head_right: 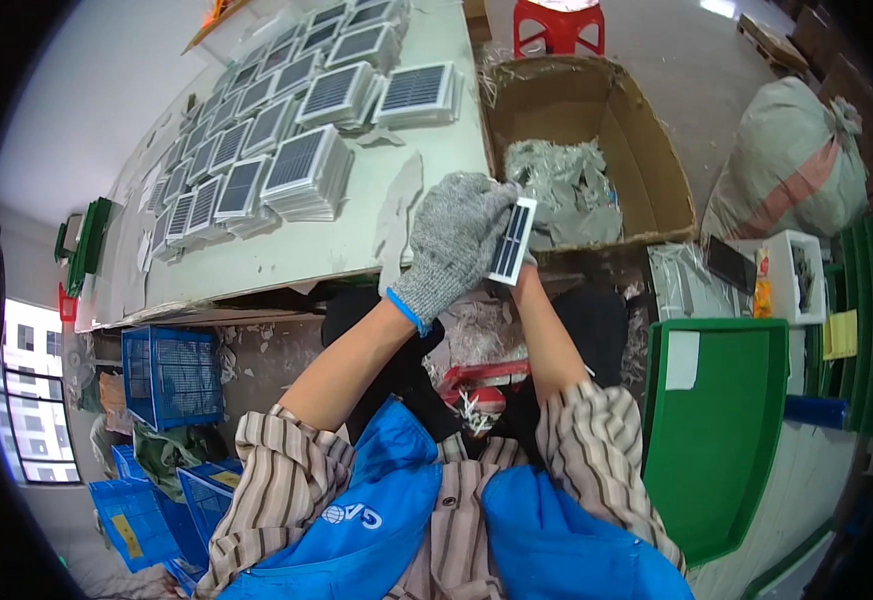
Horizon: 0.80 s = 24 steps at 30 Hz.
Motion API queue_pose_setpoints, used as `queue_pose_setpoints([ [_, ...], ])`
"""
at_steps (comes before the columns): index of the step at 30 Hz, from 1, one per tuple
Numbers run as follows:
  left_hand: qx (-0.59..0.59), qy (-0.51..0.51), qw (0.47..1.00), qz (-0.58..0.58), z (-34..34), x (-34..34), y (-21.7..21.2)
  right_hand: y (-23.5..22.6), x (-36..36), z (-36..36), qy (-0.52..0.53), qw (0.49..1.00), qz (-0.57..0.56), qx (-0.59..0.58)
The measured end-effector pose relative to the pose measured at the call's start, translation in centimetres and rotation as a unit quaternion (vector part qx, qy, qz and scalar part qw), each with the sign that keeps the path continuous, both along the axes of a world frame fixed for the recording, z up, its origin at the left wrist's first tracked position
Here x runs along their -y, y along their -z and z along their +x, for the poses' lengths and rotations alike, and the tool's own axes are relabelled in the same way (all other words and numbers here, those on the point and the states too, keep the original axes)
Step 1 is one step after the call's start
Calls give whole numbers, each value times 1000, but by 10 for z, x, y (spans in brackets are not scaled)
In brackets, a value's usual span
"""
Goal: Inspect and clean the edges of small solar panels using a handheld tool and gloves before sorting them.
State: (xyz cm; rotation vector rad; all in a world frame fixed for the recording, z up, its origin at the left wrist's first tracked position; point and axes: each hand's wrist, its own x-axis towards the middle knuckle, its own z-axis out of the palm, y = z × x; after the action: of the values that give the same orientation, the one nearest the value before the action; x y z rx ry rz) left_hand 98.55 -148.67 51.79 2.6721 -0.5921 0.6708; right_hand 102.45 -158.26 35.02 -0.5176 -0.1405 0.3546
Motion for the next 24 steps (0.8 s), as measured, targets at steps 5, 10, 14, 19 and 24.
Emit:
queue_pose_setpoints([
  [5, -28, -84, 995, 36, -16, -10, -14, -9, 28, -50, 119, 911, -393, 46],
  [10, 22, -39, 999, 8, -12, 7, 11, -36, 48, -48, 143, 904, -385, 118],
  [14, -31, -33, 999, 12, -10, 12, 5, -8, 47, -77, 76, 797, -496, 335],
  [19, 17, -50, 999, -1, -6, 8, 11, -24, 24, -127, 160, 936, -315, -3],
  [24, -25, -83, 993, 76, -6, 28, 2, 41, -1, -36, 265, 960, 32, -79],
])
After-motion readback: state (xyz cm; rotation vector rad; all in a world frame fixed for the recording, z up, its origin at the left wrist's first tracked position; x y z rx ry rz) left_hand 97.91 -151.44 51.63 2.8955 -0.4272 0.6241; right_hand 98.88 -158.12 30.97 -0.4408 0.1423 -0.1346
